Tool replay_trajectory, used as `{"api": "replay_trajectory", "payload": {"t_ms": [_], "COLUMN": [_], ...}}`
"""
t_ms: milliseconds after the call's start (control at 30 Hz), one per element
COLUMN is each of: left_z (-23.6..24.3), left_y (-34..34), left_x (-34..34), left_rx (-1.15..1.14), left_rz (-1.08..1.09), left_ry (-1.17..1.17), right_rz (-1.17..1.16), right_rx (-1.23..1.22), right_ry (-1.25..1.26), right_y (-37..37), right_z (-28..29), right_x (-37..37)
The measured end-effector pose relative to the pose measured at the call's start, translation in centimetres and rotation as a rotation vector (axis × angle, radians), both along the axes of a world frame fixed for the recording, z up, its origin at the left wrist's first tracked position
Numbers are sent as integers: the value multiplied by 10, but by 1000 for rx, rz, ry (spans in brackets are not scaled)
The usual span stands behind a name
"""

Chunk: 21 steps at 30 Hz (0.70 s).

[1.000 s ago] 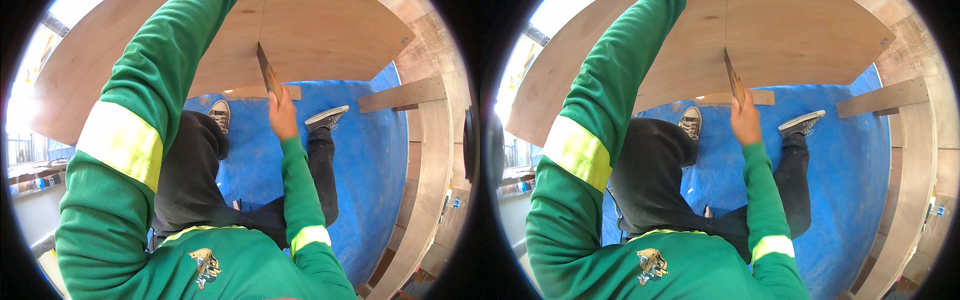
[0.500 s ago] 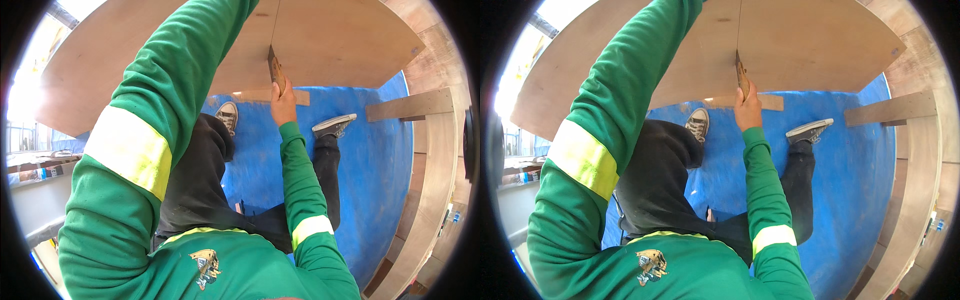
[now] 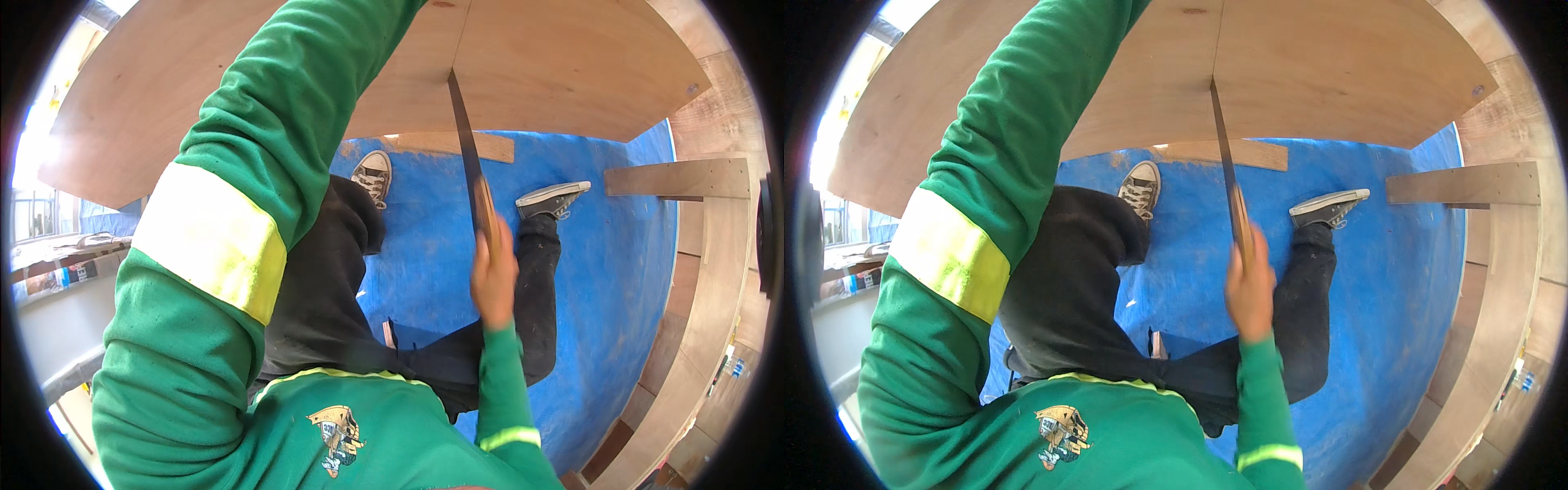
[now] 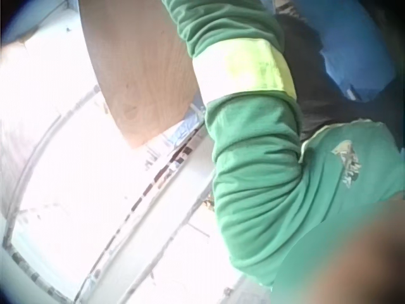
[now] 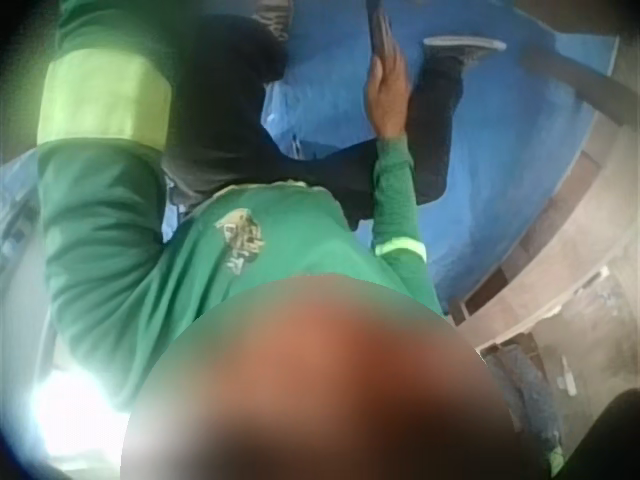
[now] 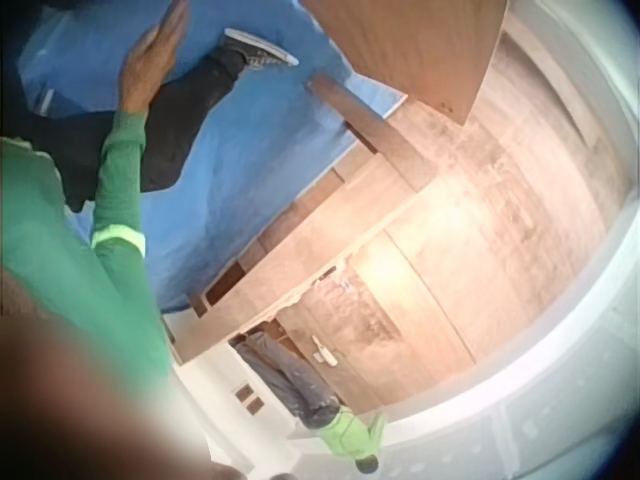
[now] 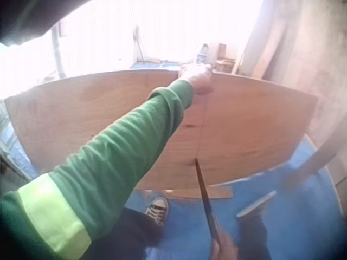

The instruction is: The person sits on a blue floor covering and uses a hand saw to cut a piece of plywood. After cutting, they stand, carry the cut piece across the room, and fit it into a curved wooden frame near a window.

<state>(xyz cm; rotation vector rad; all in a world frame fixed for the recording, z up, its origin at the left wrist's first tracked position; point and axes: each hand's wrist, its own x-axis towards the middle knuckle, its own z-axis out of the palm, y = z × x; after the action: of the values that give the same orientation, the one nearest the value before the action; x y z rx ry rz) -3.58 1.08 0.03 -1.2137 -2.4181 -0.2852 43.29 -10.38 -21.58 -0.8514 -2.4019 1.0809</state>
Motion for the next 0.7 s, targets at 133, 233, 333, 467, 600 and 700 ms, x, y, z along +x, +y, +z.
{"api": "replay_trajectory", "payload": {"t_ms": [133, 233, 333, 467, 600, 700], "left_z": [0, 4, 5, 3, 3, 5], "left_y": [-7, -11, -8, 0, 1, -3], "left_x": [7, 7, 1, -4, 2, 9], "left_rx": [-27, 3, -2, -60, -106, -58], "left_rz": [-10, -44, -61, 7, 44, 35], "left_ry": [-7, -11, -42, -36, 32, -46], "right_rz": [-49, -17, 38, -36, -41, -26], "right_rx": [-66, 16, -41, -71, -39, -63], "right_ry": [165, 169, 134, -26, -63, 26], "right_y": [54, 73, 51, -15, -22, 24], "right_z": [-56, -64, -33, 25, 32, -20], "right_x": [-131, -151, -84, 45, 51, -52]}}
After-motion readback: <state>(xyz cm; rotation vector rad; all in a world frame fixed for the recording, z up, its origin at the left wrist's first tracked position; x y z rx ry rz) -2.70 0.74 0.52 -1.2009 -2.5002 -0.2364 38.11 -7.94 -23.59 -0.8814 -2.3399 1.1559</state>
